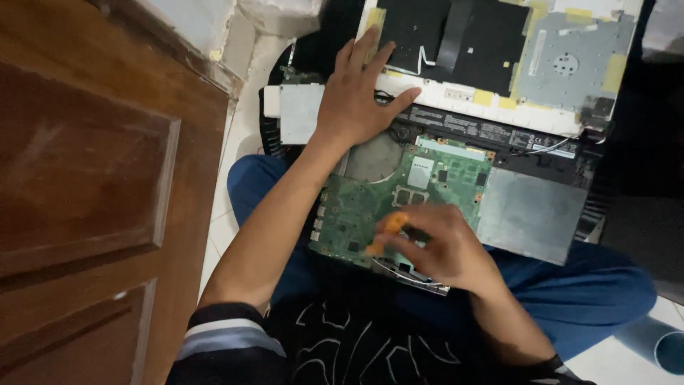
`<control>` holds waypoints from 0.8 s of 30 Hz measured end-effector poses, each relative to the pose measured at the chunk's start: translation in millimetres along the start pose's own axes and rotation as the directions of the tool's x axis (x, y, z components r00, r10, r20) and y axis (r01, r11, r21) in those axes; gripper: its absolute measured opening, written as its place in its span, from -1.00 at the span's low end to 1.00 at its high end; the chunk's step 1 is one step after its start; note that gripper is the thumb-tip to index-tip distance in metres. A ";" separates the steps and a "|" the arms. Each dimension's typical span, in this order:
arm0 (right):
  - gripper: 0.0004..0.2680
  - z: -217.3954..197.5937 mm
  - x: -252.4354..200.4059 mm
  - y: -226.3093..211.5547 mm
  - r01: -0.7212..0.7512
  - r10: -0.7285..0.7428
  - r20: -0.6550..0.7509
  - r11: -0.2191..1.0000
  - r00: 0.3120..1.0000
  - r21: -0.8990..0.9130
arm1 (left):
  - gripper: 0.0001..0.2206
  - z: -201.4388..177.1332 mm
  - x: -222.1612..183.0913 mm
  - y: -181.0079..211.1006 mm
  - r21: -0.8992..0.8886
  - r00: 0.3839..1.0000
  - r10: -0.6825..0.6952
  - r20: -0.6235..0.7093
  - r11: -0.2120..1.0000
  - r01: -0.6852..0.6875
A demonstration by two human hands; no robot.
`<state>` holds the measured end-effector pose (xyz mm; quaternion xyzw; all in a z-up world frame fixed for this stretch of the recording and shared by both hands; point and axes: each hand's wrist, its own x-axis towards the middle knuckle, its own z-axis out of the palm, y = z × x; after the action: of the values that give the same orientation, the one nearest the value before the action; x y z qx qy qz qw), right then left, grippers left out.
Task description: Cleaning the internal components and chassis of a laptop using a small brush to remove dust.
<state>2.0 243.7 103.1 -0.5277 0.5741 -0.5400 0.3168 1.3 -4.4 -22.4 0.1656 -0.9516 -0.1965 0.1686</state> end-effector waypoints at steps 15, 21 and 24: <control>-0.84 2.2 -1.4 17.5 0.031 -0.242 -0.319 0.838 0.916 -0.545 | -0.29 -6.7 2.7 5.0 0.018 1.000 -0.005 0.019 1.000 0.005; -0.94 1.3 -1.8 28.5 -0.058 -0.019 -0.267 0.959 0.964 -0.278 | -0.26 -14.9 6.8 11.2 0.003 0.998 -0.042 0.056 0.999 0.042; -0.91 -7.3 0.8 15.9 -0.104 -0.104 -0.416 0.888 0.903 -0.448 | -0.26 -16.6 6.6 11.4 -0.010 0.997 -0.046 0.055 0.999 0.047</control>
<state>-9.2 242.8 89.7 -0.4557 0.7407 -0.4912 0.0487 -1.0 -2.3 -1.4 0.1813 -0.9507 -0.2101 0.1385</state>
